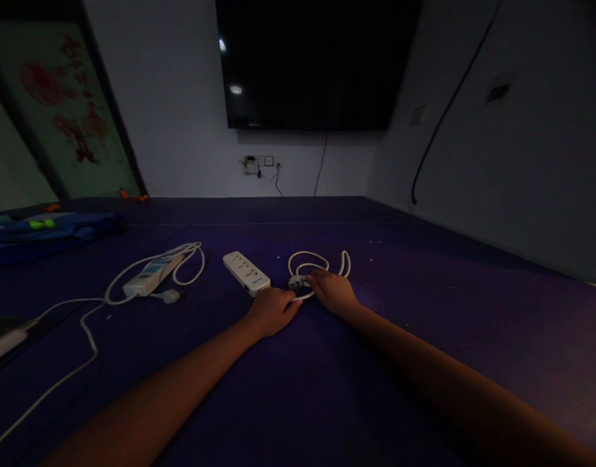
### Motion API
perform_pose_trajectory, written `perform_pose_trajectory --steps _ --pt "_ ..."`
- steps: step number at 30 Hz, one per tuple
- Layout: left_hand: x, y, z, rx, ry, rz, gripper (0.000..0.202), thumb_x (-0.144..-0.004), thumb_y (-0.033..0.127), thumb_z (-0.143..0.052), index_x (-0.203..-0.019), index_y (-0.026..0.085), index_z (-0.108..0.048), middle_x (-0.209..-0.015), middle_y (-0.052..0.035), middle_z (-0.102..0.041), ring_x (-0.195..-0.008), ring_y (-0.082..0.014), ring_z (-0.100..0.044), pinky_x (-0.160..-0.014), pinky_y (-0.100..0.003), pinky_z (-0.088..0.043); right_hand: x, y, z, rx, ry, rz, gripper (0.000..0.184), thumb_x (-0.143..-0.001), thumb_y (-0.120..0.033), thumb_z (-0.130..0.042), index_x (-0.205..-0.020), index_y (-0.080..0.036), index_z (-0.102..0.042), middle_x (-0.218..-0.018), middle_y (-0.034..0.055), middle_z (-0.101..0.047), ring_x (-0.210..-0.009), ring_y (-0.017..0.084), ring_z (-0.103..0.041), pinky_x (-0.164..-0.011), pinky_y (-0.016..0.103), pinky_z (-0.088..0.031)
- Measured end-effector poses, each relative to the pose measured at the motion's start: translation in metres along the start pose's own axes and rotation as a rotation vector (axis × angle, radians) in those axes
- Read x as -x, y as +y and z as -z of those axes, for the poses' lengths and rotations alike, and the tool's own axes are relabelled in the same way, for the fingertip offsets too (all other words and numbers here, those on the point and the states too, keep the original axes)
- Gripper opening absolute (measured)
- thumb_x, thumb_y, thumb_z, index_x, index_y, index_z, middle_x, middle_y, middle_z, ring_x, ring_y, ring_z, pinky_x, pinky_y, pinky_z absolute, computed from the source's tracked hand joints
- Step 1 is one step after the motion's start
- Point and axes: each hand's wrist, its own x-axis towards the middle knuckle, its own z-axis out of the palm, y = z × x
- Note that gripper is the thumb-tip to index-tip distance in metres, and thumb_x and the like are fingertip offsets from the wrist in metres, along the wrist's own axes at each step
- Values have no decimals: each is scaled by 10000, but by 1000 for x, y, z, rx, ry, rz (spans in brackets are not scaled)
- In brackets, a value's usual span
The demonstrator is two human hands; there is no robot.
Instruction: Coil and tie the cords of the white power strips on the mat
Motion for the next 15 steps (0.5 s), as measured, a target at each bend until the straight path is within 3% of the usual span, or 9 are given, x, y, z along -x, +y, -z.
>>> perform_pose_trajectory --steps 15 --pt "0 1 1 -49 27 -42 370 -881 362 -335 -693 160 -582 -602 -24 -587 -578 -140 -541 -566 -254 -338 0 2 -2 -19 22 15 451 -932 -388 -180 -1000 -170 -570 -1001 94 -620 -887 189 -594 -661 242 -396"
